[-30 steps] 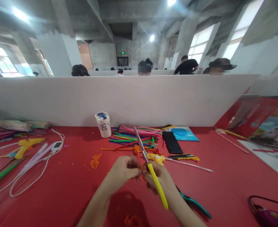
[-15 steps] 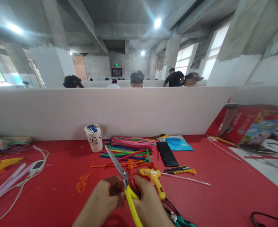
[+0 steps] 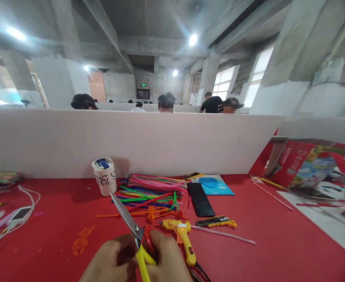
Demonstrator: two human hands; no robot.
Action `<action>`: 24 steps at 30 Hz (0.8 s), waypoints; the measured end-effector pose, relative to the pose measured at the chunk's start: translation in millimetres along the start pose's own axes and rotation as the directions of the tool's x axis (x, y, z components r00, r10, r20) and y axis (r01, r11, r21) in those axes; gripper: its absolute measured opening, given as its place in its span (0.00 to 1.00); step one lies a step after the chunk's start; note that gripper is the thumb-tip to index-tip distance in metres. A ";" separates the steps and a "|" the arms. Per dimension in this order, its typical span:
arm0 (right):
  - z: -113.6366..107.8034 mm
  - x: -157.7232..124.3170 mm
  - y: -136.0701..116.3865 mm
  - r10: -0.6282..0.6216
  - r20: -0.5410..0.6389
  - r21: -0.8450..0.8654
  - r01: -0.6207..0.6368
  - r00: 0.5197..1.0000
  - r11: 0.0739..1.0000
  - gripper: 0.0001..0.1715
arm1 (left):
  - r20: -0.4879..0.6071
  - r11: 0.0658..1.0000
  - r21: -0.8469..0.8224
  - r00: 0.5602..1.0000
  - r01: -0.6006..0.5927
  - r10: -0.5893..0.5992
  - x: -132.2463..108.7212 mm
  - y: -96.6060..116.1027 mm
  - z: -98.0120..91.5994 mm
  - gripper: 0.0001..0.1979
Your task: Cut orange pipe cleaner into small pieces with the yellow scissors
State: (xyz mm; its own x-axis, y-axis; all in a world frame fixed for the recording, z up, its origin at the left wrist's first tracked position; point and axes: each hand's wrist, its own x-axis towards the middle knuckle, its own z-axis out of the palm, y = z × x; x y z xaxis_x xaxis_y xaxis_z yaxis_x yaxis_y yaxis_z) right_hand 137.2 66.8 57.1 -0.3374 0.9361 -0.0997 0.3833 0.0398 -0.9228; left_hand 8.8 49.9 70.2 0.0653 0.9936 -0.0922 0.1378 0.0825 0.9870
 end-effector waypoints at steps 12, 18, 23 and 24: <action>2.6 -11.6 -13.8 -0.041 -0.049 -0.035 0.039 0.998 0.999 0.05 | 0.210 0.998 0.032 0.976 0.049 -0.054 -0.2 10.4 -11.6 0.11; 1.2 -12.1 -9.2 -0.085 -0.083 0.030 0.088 0.993 0.996 0.04 | 0.142 0.997 -0.019 0.987 0.076 -0.073 3.0 -1.9 -7.8 0.03; -6.1 -20.3 -19.2 -0.136 -0.115 0.033 0.141 0.984 0.989 0.06 | 0.133 0.999 -0.040 0.991 -0.009 0.015 -10.1 14.5 -2.1 0.05; -7.3 -21.9 -21.5 -0.150 -0.126 0.027 0.155 0.981 0.988 0.07 | 0.135 0.999 -0.048 0.990 -0.026 0.032 -13.0 18.0 -1.3 0.05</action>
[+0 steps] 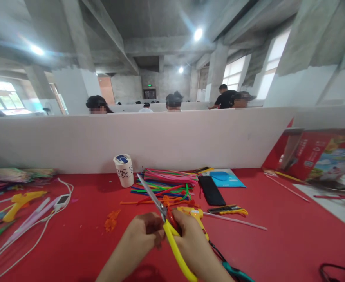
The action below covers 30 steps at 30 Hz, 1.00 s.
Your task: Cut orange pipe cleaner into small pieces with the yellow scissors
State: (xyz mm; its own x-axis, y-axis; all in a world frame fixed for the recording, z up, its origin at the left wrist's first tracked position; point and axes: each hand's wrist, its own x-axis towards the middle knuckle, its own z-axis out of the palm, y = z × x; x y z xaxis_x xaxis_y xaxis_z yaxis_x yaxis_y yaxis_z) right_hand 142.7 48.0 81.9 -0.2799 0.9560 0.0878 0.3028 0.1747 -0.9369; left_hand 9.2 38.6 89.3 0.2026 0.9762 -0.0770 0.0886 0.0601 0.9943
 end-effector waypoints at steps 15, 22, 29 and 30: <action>6.4 -35.5 58.7 0.036 -0.018 -0.414 -0.040 0.999 0.910 0.08 | -0.304 0.884 -0.467 0.944 -0.028 -0.131 -7.4 -84.6 -18.8 0.07; 21.3 -44.3 78.7 -0.017 0.049 -0.709 0.047 0.999 0.703 0.14 | -0.315 0.847 -0.528 0.942 -0.068 -0.120 -9.7 -97.9 -22.0 0.05; 21.3 -48.1 92.2 -0.003 0.076 -0.786 0.062 0.997 0.615 0.15 | -0.344 0.828 -0.548 0.934 -0.117 -0.096 -9.0 -95.4 -26.6 0.04; 21.4 -48.1 91.9 0.008 0.078 -0.793 0.057 0.997 0.607 0.15 | -0.346 0.826 -0.550 0.933 -0.119 -0.096 -9.0 -95.3 -26.6 0.04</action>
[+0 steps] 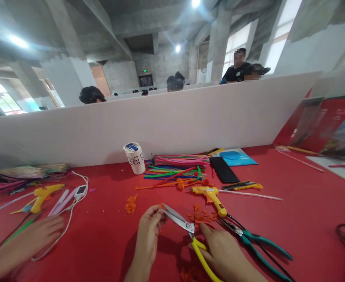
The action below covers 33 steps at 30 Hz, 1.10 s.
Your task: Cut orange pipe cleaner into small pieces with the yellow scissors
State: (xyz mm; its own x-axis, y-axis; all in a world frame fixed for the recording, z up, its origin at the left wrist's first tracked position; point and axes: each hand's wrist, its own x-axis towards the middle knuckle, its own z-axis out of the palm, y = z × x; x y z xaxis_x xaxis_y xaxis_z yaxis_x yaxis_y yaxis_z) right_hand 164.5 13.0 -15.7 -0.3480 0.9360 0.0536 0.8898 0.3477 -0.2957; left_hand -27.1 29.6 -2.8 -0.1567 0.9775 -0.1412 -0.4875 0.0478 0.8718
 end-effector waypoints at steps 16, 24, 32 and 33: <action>2.2 -0.2 -5.1 0.005 0.020 -0.025 -0.005 1.000 1.000 0.15 | 0.033 1.000 0.006 0.999 -0.009 0.008 -0.4 -4.1 2.7 0.06; 3.1 -0.2 -3.6 -0.008 0.010 -0.033 0.008 1.000 0.999 0.15 | 0.001 1.000 -0.019 1.000 0.000 0.000 0.8 -0.7 2.2 0.04; 7.4 -0.3 -4.2 -0.030 0.025 -0.080 0.032 0.999 0.996 0.16 | 0.007 0.999 -0.043 1.000 0.005 -0.004 -1.5 0.7 2.9 0.04; 6.8 -0.3 -4.5 -0.032 0.031 -0.081 0.034 0.999 0.996 0.17 | 0.009 0.999 -0.046 1.000 0.005 -0.005 -1.8 0.9 3.2 0.04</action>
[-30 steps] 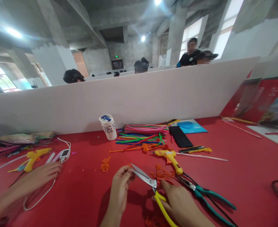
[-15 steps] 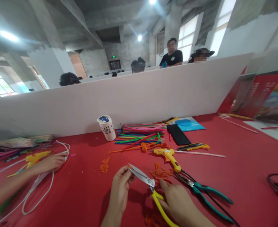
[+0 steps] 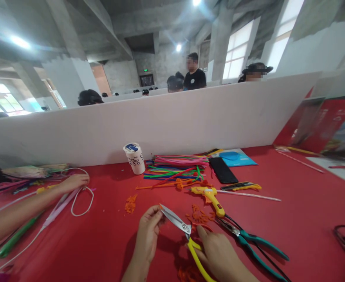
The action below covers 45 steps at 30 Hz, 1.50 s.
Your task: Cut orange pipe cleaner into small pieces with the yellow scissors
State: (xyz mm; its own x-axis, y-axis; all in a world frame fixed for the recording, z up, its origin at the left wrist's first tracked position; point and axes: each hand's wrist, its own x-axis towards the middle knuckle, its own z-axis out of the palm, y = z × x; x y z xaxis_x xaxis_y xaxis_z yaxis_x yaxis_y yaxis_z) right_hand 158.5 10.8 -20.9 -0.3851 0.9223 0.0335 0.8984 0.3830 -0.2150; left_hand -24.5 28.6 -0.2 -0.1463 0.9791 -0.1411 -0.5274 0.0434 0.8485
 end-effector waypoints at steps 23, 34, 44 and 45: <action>0.6 0.1 -1.4 0.005 -0.004 -0.025 -0.005 1.000 1.000 0.15 | 0.016 0.999 -0.041 1.000 -0.001 0.001 2.1 -3.3 -2.7 0.05; 3.0 0.3 -0.3 0.041 0.004 0.101 -0.041 0.999 0.994 0.15 | 0.017 1.000 -0.029 1.000 0.007 -0.006 2.8 -4.2 -3.5 0.05; -3.4 8.1 -5.1 0.156 0.009 0.566 -0.134 0.988 0.814 0.11 | 0.079 0.993 0.051 0.990 0.109 -0.113 -2.4 -7.4 0.2 0.05; -4.1 10.1 -7.1 0.159 0.025 0.634 -0.139 0.987 0.761 0.11 | 0.106 0.986 0.074 0.982 0.148 -0.155 -4.9 -9.0 1.7 0.05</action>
State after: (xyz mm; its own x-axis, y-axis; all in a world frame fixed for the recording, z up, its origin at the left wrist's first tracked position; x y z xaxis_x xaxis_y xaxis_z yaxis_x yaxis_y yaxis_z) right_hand 149.1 17.6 -15.0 -0.2421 0.9699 -0.0254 0.6032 0.1300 -0.7869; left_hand -17.6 23.7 -6.3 0.0266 0.9759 -0.2166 -0.4798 0.2025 0.8537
